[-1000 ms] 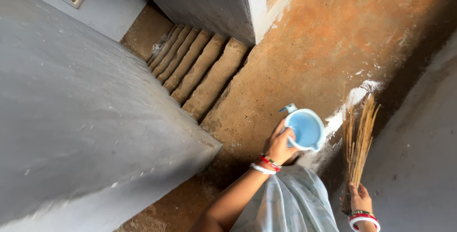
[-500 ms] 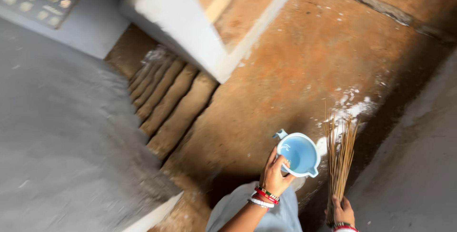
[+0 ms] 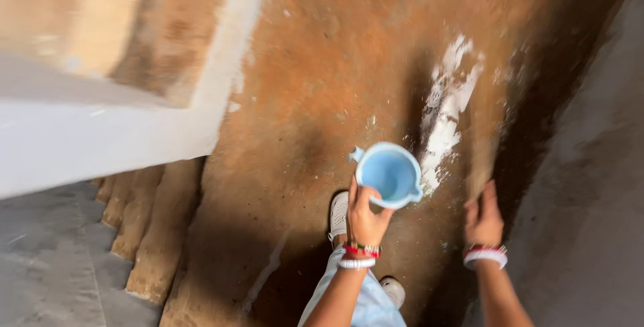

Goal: The person sweeps water across a concrete floor using a small handheld broom while holding a mug. The person dips the mug into a bucket of water and splashes it onto different areas of the floor before sweeping it away.

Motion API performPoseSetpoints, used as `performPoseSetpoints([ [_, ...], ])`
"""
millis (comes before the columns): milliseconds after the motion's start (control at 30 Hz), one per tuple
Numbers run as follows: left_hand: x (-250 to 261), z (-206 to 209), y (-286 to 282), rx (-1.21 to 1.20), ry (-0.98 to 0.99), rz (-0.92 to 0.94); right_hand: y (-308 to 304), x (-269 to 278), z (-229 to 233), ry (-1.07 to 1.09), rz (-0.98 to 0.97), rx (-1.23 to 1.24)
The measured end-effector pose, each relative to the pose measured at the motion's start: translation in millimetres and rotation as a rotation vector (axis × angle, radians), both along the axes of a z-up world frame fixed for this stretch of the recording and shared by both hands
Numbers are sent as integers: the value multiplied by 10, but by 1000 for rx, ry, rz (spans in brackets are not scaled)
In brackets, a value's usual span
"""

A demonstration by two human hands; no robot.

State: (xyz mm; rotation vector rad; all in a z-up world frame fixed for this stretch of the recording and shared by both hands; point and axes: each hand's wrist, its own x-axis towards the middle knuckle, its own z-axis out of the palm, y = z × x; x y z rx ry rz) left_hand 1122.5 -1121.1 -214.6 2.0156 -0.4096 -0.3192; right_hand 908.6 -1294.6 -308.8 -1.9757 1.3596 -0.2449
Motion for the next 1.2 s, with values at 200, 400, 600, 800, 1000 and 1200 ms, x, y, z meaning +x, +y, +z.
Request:
performPoseSetpoints([
  [200, 828, -1100, -279, 22, 40, 8, -1563, 546, -1883, 89, -382, -125],
  [400, 1456, -1785, -239, 36, -58, 123, -2113, 2471, -2868, 149, -205, 1],
  [600, 1545, -2102, 97, 131, -75, 189, -1220, 4183, -2467, 157, 530, 45],
  [800, 1369, -1727, 500, 183, -96, 228, -499, 3571, -1881, 492, 497, 688],
  [1000, 875, -1412, 771, 163, 98, 317, -481, 2247, -1984, 502, 1022, -119],
  [1200, 333, -1362, 1104, 97, -13, 341, 308, 2904, -2657, 68, 718, 53],
])
